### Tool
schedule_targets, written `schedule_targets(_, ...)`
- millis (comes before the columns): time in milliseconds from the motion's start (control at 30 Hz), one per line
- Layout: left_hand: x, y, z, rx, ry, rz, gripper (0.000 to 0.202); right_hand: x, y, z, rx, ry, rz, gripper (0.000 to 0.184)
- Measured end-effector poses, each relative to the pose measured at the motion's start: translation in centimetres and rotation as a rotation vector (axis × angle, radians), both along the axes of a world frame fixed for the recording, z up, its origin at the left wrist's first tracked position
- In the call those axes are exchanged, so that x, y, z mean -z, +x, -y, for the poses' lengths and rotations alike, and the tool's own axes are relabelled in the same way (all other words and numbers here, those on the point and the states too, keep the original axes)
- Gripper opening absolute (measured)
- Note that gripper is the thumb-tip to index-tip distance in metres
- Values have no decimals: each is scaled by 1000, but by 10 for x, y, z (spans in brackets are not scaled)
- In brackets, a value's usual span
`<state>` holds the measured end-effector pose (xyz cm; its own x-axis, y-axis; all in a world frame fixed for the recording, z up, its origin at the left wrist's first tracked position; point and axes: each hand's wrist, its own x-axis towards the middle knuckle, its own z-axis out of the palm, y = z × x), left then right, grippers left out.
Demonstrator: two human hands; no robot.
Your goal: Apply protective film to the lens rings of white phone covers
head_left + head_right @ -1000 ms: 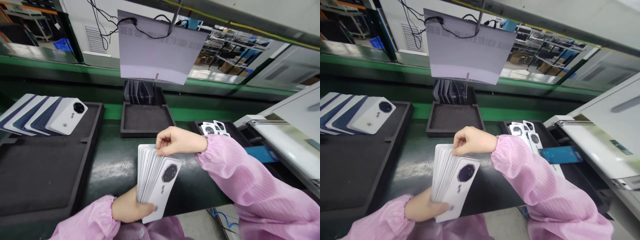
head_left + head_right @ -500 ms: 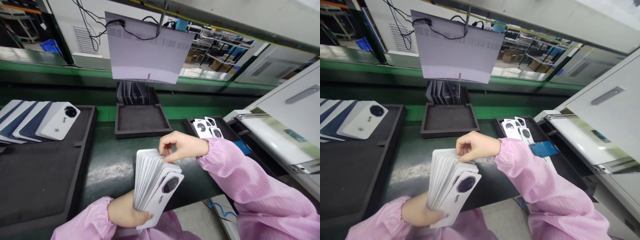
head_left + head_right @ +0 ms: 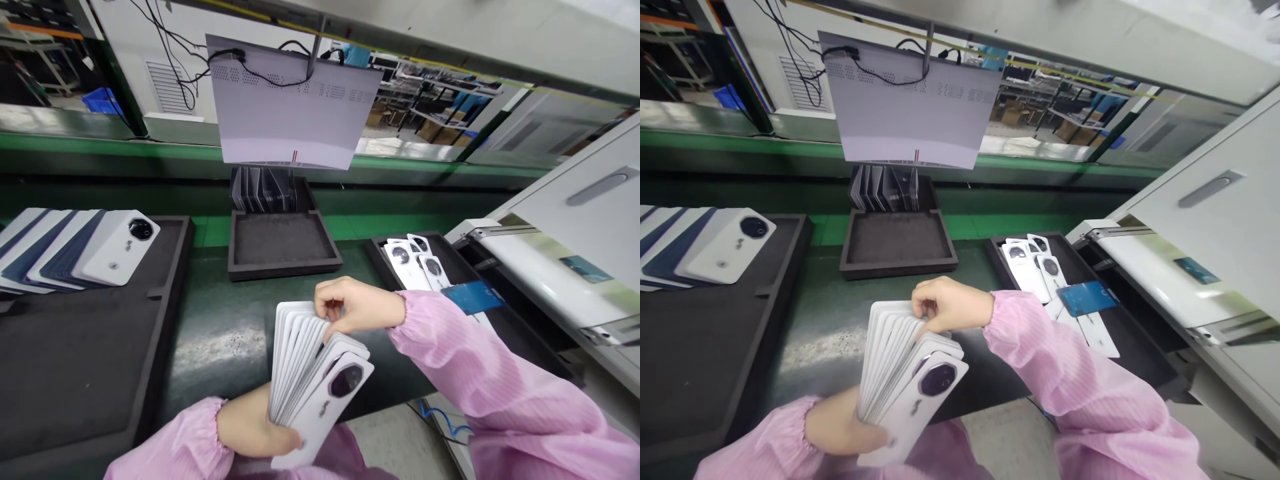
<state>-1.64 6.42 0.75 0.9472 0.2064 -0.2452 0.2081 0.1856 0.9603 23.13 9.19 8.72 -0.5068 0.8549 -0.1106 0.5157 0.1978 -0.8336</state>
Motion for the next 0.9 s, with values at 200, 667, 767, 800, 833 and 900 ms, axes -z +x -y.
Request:
schedule_targets(200, 6, -2, -1, -23, -139, 83, 32, -2, 0, -6, 80, -131, -178, 23)
schedule_targets(667, 9, -17, -9, -309, -207, 25, 44, 49, 49, -59, 892, 150, -628, 36)
schedule_targets(767, 8, -16, -9, -278, -197, 58, 41, 47, 53, -56, 872, 107, -667, 37)
schedule_targets(800, 8, -15, -8, -256, -199, 64, 40, 45, 56, -56, 856, 78, -667, 37)
schedule_targets(833, 8, -14, -8, -232, -204, 66, 39, 42, 58, -56, 836, 41, -660, 36)
schedule_targets(900, 8, -14, -7, -189, -217, 74, 39, 40, 60, -58, 791, -37, -631, 32)
